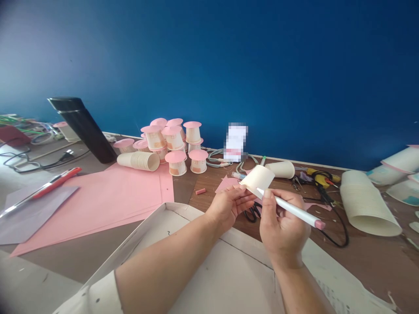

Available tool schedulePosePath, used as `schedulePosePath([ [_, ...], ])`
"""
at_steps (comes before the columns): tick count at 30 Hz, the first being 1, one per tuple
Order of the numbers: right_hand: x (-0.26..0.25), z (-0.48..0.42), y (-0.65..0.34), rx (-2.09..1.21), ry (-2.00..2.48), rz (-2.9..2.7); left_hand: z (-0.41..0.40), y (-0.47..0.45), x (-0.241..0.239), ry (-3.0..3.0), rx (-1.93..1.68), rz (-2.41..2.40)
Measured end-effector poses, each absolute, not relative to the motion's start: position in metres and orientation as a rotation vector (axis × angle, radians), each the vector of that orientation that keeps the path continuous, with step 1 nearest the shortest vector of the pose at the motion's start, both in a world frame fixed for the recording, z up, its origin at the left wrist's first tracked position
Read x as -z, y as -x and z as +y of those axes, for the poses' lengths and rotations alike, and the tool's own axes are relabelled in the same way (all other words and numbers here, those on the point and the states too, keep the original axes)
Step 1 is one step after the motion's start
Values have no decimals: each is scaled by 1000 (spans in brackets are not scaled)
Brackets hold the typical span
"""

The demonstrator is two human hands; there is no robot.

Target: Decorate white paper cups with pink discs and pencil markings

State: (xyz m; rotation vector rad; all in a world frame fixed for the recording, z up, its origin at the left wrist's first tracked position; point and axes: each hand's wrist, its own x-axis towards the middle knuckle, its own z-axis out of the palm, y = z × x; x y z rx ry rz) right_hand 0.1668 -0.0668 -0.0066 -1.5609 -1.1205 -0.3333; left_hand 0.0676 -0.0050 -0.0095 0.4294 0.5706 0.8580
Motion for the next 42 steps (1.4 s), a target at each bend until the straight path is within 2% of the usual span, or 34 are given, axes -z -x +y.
schedulePosePath([
  [30,11,-66,-169,433,1600,-1207,-3,-68,12,-431,-863,586],
  [42,7,-67,-167,364,1552,-1134,-5,-68,9,-386,-878,592],
])
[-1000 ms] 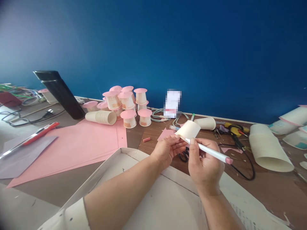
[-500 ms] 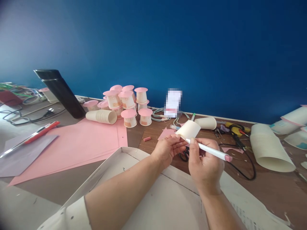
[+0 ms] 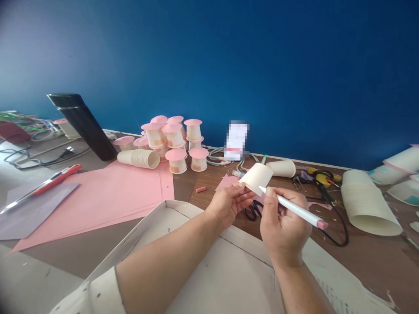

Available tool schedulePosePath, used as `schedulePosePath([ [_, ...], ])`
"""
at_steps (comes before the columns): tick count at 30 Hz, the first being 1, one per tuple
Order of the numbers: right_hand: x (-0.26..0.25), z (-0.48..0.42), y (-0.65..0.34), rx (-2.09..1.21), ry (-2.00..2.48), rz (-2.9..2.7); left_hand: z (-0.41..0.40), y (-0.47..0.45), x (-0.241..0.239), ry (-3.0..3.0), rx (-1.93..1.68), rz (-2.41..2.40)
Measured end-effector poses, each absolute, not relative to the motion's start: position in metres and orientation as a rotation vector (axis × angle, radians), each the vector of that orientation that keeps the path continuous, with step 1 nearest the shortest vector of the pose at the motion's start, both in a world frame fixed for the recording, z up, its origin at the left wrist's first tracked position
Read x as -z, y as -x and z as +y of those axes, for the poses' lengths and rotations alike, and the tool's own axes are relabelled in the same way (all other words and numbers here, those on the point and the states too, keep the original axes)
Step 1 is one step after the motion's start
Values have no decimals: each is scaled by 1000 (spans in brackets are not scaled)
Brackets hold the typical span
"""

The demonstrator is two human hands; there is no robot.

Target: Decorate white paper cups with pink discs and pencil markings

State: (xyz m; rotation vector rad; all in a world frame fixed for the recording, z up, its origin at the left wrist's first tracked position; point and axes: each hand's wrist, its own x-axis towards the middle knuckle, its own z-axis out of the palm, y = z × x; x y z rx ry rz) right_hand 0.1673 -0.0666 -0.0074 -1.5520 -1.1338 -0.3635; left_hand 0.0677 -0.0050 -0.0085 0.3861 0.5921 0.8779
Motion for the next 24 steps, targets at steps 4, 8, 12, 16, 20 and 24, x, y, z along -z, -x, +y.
schedulePosePath([
  [4,6,-66,-166,388,1544,-1162,-5,-68,10,-390,-871,586],
  [8,8,-67,-167,388,1575,-1169,-5,-67,10,-398,-871,589],
  [12,11,-67,-167,387,1591,-1201,-5,-67,8,-404,-874,579],
  [16,10,-67,-168,415,1595,-1211,-6,-67,9,-410,-876,583],
  [20,10,-66,-168,412,1603,-1204,-5,-67,9,-411,-882,597],
  [24,11,-66,-168,379,1605,-1229,-4,-67,9,-406,-883,596],
])
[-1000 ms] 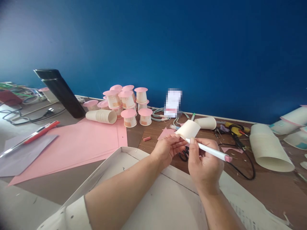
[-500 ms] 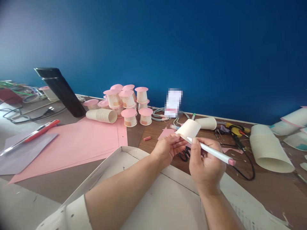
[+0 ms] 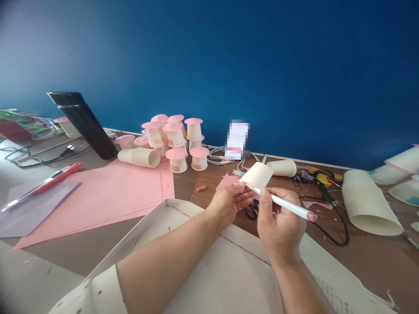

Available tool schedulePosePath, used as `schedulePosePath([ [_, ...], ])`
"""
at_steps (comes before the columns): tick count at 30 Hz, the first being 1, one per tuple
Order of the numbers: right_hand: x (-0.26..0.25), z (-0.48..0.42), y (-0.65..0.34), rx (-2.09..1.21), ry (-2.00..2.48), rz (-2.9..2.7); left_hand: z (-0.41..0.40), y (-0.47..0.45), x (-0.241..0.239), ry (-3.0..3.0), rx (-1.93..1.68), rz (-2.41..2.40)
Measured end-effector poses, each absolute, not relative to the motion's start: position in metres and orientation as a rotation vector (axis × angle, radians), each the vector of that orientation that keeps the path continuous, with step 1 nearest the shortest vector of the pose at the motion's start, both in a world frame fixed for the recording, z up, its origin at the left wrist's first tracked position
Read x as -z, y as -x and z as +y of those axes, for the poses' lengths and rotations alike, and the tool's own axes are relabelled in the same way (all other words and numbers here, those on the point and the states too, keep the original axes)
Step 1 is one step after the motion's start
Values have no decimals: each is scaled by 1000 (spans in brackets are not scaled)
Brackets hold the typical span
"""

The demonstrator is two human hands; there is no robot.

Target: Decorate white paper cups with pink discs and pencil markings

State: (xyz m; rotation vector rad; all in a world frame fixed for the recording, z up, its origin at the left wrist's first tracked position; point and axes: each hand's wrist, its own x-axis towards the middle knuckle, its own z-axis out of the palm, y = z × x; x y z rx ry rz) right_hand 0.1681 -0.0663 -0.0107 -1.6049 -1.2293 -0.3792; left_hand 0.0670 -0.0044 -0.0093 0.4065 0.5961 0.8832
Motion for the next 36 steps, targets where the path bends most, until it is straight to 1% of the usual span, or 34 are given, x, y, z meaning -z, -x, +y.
schedulePosePath([
  [13,12,-66,-168,354,1609,-1232,-4,-68,9,-399,-875,588],
  [20,9,-67,-166,346,1558,-1148,-5,-67,9,-386,-877,588],
  [36,11,-66,-167,433,1604,-1212,-4,-67,9,-436,-881,586],
])
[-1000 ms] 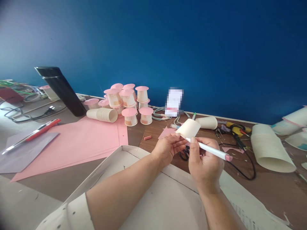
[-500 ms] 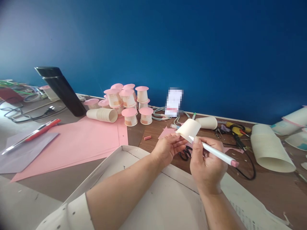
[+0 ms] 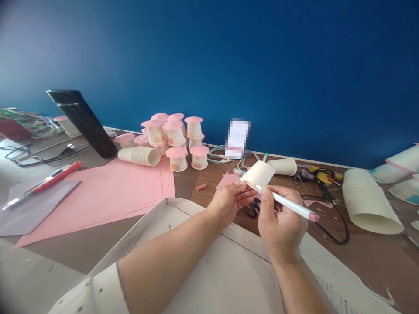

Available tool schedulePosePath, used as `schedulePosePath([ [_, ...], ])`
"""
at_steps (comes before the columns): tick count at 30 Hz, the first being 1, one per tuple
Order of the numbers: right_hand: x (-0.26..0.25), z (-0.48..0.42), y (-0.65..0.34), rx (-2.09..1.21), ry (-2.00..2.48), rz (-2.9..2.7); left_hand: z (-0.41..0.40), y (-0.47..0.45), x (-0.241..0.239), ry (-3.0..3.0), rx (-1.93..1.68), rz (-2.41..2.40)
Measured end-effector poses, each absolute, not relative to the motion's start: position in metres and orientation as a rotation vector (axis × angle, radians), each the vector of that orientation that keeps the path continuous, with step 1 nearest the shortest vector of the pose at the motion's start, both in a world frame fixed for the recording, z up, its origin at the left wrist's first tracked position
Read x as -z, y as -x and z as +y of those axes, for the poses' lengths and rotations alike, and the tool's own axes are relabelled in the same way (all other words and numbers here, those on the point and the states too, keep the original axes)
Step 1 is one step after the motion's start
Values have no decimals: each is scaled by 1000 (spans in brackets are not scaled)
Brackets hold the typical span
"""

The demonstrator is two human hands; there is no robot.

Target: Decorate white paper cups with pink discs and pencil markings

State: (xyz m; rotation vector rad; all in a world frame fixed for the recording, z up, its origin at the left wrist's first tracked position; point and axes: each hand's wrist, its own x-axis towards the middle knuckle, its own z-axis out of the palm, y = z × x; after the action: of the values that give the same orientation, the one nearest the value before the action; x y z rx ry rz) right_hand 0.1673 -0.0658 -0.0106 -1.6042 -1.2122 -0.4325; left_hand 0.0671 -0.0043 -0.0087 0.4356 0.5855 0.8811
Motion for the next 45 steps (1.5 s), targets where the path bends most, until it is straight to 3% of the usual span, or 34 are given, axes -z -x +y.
schedulePosePath([
  [45,13,-66,-170,356,1596,-1197,-4,-67,11,-408,-908,585],
])
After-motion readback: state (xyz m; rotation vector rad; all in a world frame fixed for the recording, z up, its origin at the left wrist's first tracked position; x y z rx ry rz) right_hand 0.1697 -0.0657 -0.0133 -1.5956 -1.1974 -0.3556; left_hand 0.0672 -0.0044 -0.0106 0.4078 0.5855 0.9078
